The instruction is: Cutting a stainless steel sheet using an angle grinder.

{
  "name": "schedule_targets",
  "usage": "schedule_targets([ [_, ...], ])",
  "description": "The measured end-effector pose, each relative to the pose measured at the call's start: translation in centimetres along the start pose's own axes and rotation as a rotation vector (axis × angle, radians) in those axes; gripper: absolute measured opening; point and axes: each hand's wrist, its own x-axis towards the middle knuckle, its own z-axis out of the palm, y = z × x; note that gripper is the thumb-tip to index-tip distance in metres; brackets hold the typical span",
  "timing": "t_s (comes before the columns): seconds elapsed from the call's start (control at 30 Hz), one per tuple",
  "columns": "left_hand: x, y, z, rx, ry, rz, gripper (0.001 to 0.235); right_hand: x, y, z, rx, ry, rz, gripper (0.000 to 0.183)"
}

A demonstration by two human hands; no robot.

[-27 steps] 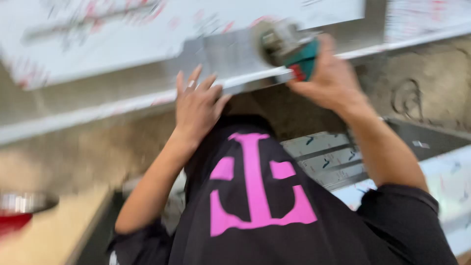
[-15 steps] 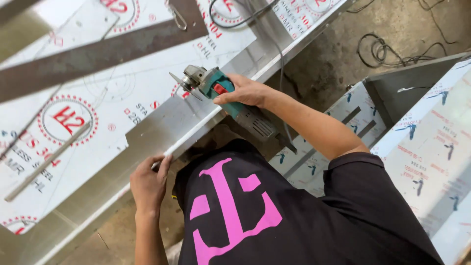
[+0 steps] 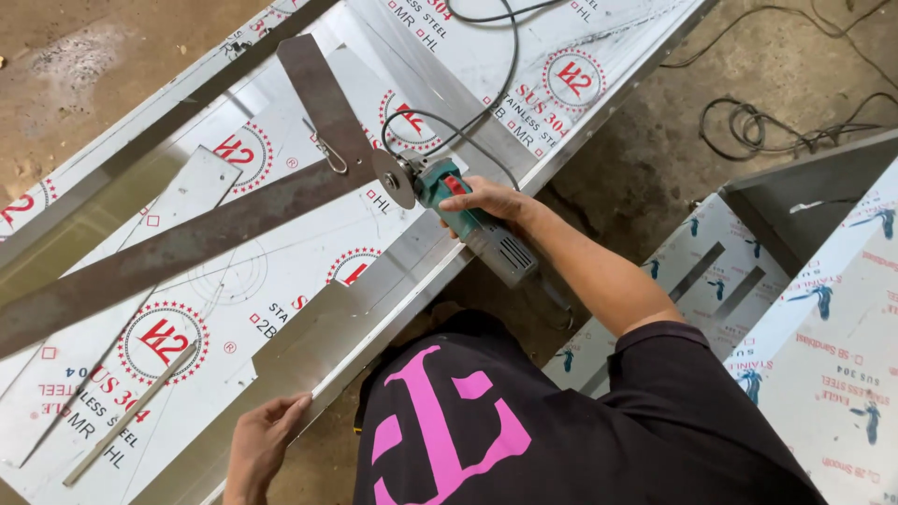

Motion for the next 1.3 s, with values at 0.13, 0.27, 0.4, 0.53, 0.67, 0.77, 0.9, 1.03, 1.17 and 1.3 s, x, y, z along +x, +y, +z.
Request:
schedule_targets([
  [0.13, 3.1, -0.6, -1.6, 0.041, -0.175, -0.106, 0.036, 1.6, 0.1, -2.8, -0.004, -0.036, -0.029, 0.061],
  [0.27, 4.1, 0.7, -1.8, 0.271, -0.277, -0.136, 0.037, 2.8, 0.8, -4.9, 0.062, -0.054, -0.02, 0.056],
  [0.4, 5.6, -3.2, -1.1, 0.181, -0.224, -0.151, 0.037, 3.3, 0.6, -5.0, 0.138, -0.051, 0.017, 0.053],
  [0.53, 5.5, -4.4, 1.6, 0.154, 0.153, -0.175, 0.049, 4.0, -0.6, -4.8, 0.175, -0.067, 0.04, 0.054],
  [0.67, 5.1, -3.4, 2.4, 0.38, 0.376, -0.197, 0.073, 7.0, -1.5, -5.4, 0.154, -0.133, 0.046, 0.056],
  [0.77, 5.0, -2.8, 2.6, 0.365, 0.44, -0.259, 0.079, 8.8, -2.8, -5.0, 0.154, -0.17, 0.051, 0.056],
  [0.9, 5.1, -1.8, 2.4, 0.357, 0.501, -0.401, 0.081, 10.7, -3.3, -4.6, 0.307, -0.207, 0.083, 0.059],
  [1.03, 6.3, -4.7, 2.7, 0.363, 0.57, -0.43, 0.083, 10.2, -3.7, -5.1, 0.287, -0.192, 0.086, 0.06],
  [1.17, 7.0, -5.8, 2.7, 0.402, 0.562, -0.441, 0.08, 10.3, -4.0, -5.1, 0.291, -0.22, 0.089, 0.061],
  [1.3, 6.9, -5.0, 2.4, 0.385, 0.506, -0.481, 0.077, 10.3, -3.8, -5.2, 0.316, -0.259, 0.082, 0.06],
])
